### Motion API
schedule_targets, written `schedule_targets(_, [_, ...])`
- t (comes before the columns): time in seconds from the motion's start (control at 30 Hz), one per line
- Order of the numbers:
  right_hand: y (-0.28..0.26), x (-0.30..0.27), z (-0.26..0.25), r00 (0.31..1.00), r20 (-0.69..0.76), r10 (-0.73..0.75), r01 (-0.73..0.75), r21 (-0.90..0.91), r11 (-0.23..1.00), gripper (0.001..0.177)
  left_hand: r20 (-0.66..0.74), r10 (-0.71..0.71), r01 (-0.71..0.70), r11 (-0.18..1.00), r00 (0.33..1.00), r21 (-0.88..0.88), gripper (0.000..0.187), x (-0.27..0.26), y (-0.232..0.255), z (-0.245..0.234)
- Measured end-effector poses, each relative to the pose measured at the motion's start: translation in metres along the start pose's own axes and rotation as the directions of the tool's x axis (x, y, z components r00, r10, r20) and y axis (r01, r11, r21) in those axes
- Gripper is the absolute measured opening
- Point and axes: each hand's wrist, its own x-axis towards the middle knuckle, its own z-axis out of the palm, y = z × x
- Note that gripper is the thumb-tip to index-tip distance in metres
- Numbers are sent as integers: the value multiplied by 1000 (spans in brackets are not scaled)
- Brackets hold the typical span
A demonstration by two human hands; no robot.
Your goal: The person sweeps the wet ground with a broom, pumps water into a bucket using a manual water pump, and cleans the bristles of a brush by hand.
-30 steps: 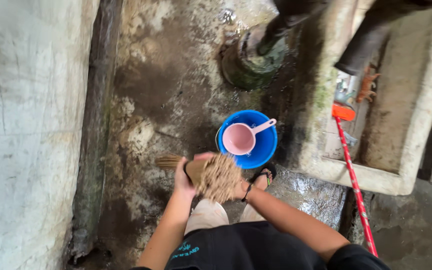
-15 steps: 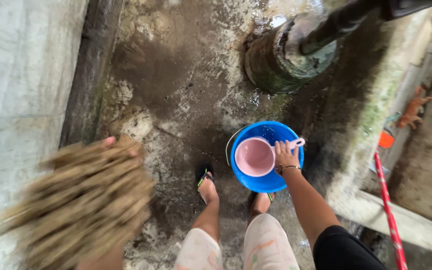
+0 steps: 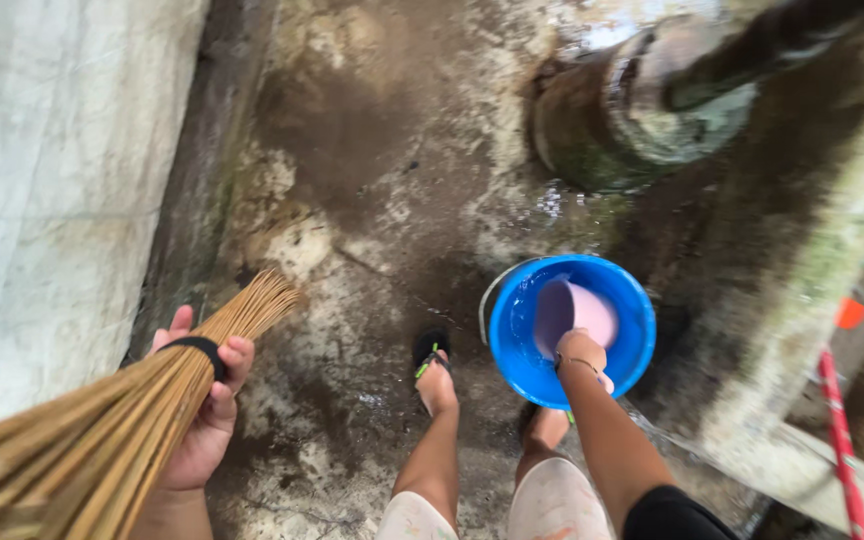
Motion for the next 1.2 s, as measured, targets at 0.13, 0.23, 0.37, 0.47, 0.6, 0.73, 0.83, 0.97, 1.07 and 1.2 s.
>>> schedule_targets(0.13, [-46,17,23,998,64,-13,12,8,1000,35,35,25,-25,1000,999,-11,39,2,2,-4])
schedule_targets(0.23, [-31,9,18,963,122,-240,231,83,969,35,80,55,-56,998,995,14,37,2,4,-8])
schedule_targets(0.37, [33,-17,-29,931,301,-206,46,465,884,52,146,34,-17,993,989,-116,37,6,-4,-9])
schedule_targets(0.47, [82,-61,-64,940,243,-241,-15,734,678,46,135,28,-10,991,990,-131,37,8,-1,-7])
schedule_targets(0.6, [125,-118,-120,957,196,-212,-97,909,405,32,76,1,11,987,997,-159,39,5,1,1])
schedule_targets(0.73, [131,-134,-184,956,58,-286,67,910,409,18,-30,-73,67,983,997,-173,42,-19,24,-12])
schedule_targets(0.83, [105,-121,-238,925,-10,-380,233,805,546,15,-85,-141,121,972,986,-203,45,-48,45,-28])
schedule_targets(0.97, [41,-108,-303,914,29,-404,331,521,787,25,-92,-164,138,960,982,-242,50,-93,67,-54])
schedule_targets(1.07, [-5,-110,-330,911,3,-411,409,104,907,30,-82,-139,113,957,987,-268,54,-126,76,-77])
schedule_targets(1.2, [-49,-135,-337,856,-166,-489,438,-267,858,34,-90,49,-75,945,995,-317,46,-185,81,-104])
